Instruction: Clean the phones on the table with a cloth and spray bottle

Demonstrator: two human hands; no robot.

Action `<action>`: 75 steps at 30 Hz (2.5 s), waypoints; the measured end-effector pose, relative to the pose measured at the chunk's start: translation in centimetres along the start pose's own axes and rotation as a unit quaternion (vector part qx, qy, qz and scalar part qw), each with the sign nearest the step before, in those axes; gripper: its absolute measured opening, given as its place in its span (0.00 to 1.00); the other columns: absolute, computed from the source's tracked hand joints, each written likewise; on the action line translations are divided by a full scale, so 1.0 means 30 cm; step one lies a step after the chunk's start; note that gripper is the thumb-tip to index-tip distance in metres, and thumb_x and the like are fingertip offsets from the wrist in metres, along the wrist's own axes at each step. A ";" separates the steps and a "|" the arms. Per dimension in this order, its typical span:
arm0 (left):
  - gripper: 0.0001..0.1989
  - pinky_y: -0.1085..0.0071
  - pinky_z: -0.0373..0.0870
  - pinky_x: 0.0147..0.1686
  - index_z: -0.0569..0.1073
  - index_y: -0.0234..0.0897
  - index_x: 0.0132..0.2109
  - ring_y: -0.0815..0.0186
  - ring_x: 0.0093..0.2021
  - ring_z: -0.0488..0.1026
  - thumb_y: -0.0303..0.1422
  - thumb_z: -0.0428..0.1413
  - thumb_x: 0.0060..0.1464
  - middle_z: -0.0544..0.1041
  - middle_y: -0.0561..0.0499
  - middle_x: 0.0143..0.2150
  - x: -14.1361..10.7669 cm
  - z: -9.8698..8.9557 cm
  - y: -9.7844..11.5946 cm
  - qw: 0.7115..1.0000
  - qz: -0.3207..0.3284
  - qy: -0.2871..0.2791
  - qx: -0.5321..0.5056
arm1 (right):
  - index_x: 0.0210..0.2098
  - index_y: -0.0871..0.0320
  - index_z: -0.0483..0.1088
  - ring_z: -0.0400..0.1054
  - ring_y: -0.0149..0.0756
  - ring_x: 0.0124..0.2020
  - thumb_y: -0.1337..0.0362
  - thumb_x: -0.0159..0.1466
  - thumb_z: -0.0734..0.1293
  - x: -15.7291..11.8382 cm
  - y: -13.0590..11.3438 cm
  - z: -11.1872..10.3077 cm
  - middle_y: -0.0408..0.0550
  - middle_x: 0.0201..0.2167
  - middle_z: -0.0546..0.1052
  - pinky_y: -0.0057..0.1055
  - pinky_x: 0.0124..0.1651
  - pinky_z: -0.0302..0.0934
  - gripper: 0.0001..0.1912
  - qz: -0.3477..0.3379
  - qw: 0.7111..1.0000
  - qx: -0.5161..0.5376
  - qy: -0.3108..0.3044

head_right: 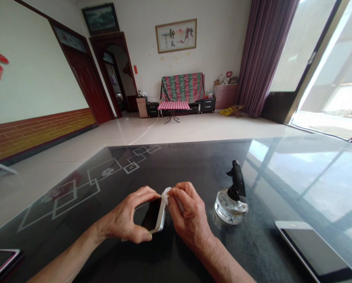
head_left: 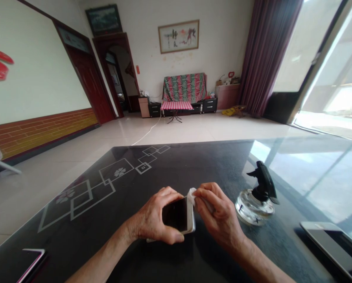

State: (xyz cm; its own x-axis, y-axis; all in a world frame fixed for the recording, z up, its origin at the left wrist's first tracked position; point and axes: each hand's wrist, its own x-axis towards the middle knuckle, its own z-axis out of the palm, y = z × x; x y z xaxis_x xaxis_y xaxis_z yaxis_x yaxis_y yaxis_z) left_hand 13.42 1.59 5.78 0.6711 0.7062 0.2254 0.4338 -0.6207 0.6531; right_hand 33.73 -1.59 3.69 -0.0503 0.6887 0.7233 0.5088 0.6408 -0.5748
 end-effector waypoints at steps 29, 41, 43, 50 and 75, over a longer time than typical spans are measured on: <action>0.31 0.62 0.67 0.47 0.73 0.39 0.48 0.57 0.44 0.68 0.36 0.68 0.32 0.71 0.49 0.44 -0.005 -0.012 -0.084 0.997 -0.006 0.045 0.069 | 0.37 0.57 0.70 0.67 0.32 0.34 0.71 0.63 0.62 -0.064 -0.016 0.027 0.47 0.35 0.68 0.28 0.37 0.62 0.06 -0.014 0.998 0.014 -0.066; 0.33 0.64 0.68 0.45 0.74 0.38 0.46 0.57 0.43 0.69 0.38 0.70 0.29 0.72 0.49 0.42 0.008 0.019 -0.005 0.999 0.033 0.006 -0.001 | 0.36 0.56 0.70 0.68 0.33 0.35 0.68 0.62 0.63 -0.025 0.051 -0.005 0.47 0.35 0.70 0.29 0.36 0.64 0.04 0.002 1.000 -0.013 0.010; 0.33 0.63 0.68 0.46 0.74 0.38 0.47 0.57 0.44 0.69 0.37 0.70 0.29 0.72 0.49 0.42 0.005 0.010 -0.020 1.000 0.019 0.015 0.007 | 0.36 0.56 0.70 0.68 0.33 0.34 0.68 0.62 0.63 -0.035 0.034 0.002 0.47 0.35 0.70 0.29 0.36 0.64 0.05 0.003 1.000 -0.001 -0.001; 0.30 0.63 0.67 0.47 0.74 0.39 0.48 0.57 0.44 0.69 0.36 0.68 0.33 0.72 0.49 0.43 -0.004 -0.026 -0.065 0.999 -0.003 0.036 0.032 | 0.36 0.57 0.70 0.67 0.32 0.33 0.70 0.63 0.62 -0.067 -0.033 0.024 0.47 0.34 0.69 0.28 0.35 0.64 0.06 -0.009 0.998 0.040 -0.042; 0.31 0.62 0.68 0.44 0.73 0.39 0.46 0.57 0.42 0.67 0.43 0.68 0.31 0.69 0.49 0.41 -0.002 0.030 -0.105 0.990 -0.033 -0.005 0.137 | 0.34 0.57 0.70 0.68 0.33 0.34 0.70 0.61 0.63 -0.043 0.004 -0.002 0.47 0.34 0.69 0.30 0.36 0.64 0.05 -0.017 0.999 0.026 -0.031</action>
State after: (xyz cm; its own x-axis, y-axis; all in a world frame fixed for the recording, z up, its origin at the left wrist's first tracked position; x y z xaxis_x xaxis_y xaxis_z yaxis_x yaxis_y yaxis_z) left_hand 12.57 3.20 3.05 0.6416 0.7454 0.1808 0.6228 -0.6439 0.4444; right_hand 33.91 -2.45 2.71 -0.1206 0.6844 0.7190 0.4598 0.6805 -0.5706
